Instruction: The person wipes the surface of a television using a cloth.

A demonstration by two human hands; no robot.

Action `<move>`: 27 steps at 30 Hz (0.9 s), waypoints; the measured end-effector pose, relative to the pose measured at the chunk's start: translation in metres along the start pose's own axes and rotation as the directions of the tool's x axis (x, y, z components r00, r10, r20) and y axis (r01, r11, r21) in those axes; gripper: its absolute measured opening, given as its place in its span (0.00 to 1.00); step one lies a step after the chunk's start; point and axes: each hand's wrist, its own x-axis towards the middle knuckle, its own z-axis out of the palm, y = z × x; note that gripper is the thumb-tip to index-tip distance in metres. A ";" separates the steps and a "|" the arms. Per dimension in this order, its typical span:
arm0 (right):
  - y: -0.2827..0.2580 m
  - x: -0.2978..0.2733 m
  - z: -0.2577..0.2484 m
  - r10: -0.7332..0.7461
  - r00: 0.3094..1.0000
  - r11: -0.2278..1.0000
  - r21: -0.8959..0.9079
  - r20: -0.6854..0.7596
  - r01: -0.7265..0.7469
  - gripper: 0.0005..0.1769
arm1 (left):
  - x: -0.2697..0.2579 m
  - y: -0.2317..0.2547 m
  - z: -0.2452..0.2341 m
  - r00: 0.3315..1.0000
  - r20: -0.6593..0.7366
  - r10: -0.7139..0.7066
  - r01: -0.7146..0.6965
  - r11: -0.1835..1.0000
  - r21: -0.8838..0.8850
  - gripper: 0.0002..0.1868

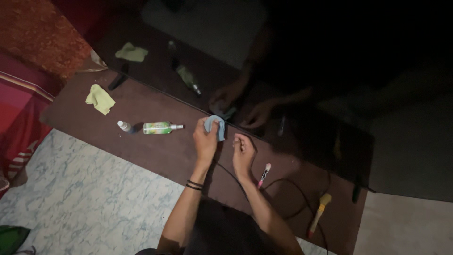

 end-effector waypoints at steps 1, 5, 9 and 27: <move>-0.002 -0.002 0.000 -0.003 1.000 1.000 0.003 0.000 0.003 0.09 | -0.001 0.001 0.001 0.997 0.000 0.078 -0.078 0.997 0.029 0.13; -0.010 -0.003 0.002 -0.034 0.999 0.999 -0.037 -0.001 0.034 0.09 | -0.008 0.004 0.003 0.989 0.030 0.143 -0.146 0.976 0.160 0.14; -0.015 -0.006 0.000 -0.020 1.000 0.998 -0.058 0.004 0.020 0.09 | -0.001 0.008 -0.004 0.981 0.050 0.185 -0.192 0.947 0.256 0.16; -0.008 0.018 -0.006 0.114 0.993 0.986 0.120 0.000 -0.113 0.17 | -0.005 0.016 -0.001 1.000 0.011 -0.022 0.016 0.929 0.369 0.19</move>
